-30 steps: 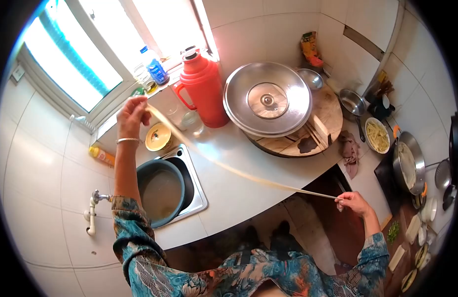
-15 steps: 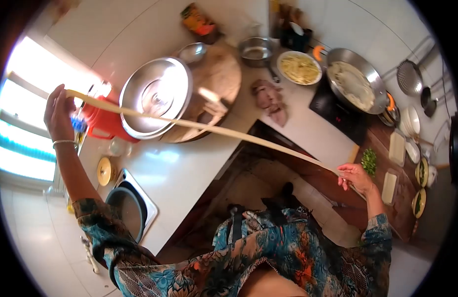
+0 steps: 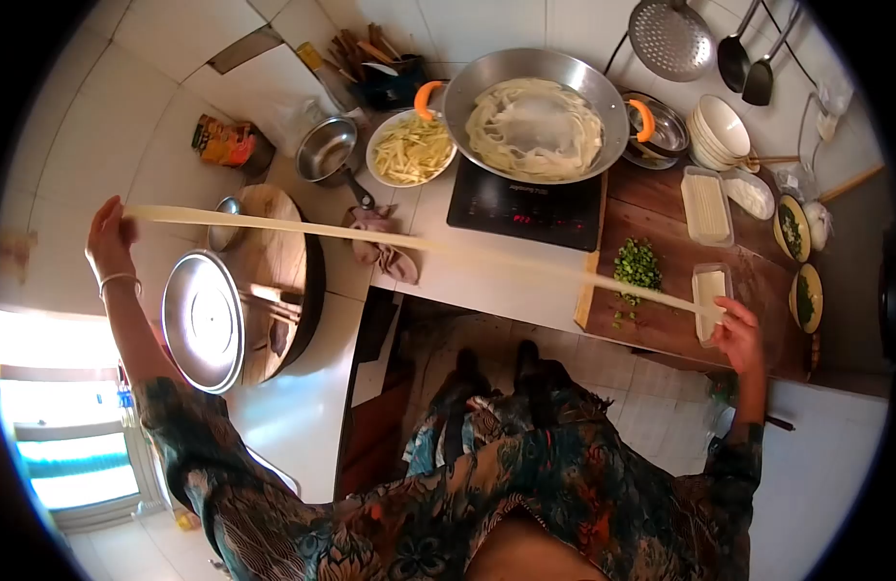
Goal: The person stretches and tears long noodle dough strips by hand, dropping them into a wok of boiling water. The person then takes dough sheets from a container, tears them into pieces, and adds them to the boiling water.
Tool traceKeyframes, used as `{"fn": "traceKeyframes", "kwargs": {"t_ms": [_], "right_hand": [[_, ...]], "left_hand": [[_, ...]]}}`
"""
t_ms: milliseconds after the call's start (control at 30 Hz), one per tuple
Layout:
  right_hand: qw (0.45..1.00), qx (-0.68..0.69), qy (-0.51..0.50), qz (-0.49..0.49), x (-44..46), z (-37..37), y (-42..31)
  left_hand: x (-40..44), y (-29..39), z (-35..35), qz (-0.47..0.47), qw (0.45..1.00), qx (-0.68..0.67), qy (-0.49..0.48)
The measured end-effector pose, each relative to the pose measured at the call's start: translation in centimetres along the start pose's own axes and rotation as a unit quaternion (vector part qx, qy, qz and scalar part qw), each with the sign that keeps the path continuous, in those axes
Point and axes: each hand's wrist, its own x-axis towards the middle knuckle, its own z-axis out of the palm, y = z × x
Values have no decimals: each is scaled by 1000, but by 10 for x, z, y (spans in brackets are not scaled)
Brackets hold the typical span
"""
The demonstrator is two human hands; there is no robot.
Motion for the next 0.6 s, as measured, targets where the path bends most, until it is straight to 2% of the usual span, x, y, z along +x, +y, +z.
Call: {"fn": "traceKeyframes", "kwargs": {"t_ms": [67, 167, 233, 333, 367, 533, 567, 600], "right_hand": [[988, -87, 64, -114, -5, -43, 27], [980, 55, 168, -90, -18, -35, 16], [989, 50, 90, -106, -26, -50, 13], [977, 27, 188, -95, -16, -31, -12], [971, 22, 211, -111, -7, -38, -17], [946, 9, 291, -146, 48, -73, -52], [938, 16, 311, -150, 59, -52, -71], [931, 23, 331, -153, 71, -20, -94]], "left_hand": [[7, 1, 31, -15, 999, 32, -26], [26, -3, 68, -13, 996, 75, -55], [34, -2, 92, -9, 994, 82, -74], [41, 8, 112, 40, 991, 68, -106], [44, 10, 114, 55, 990, 64, -111], [51, 7, 90, 0, 996, 16, -89], [47, 5, 83, -14, 996, -6, -84], [45, -3, 74, -7, 989, -81, -122]]}}
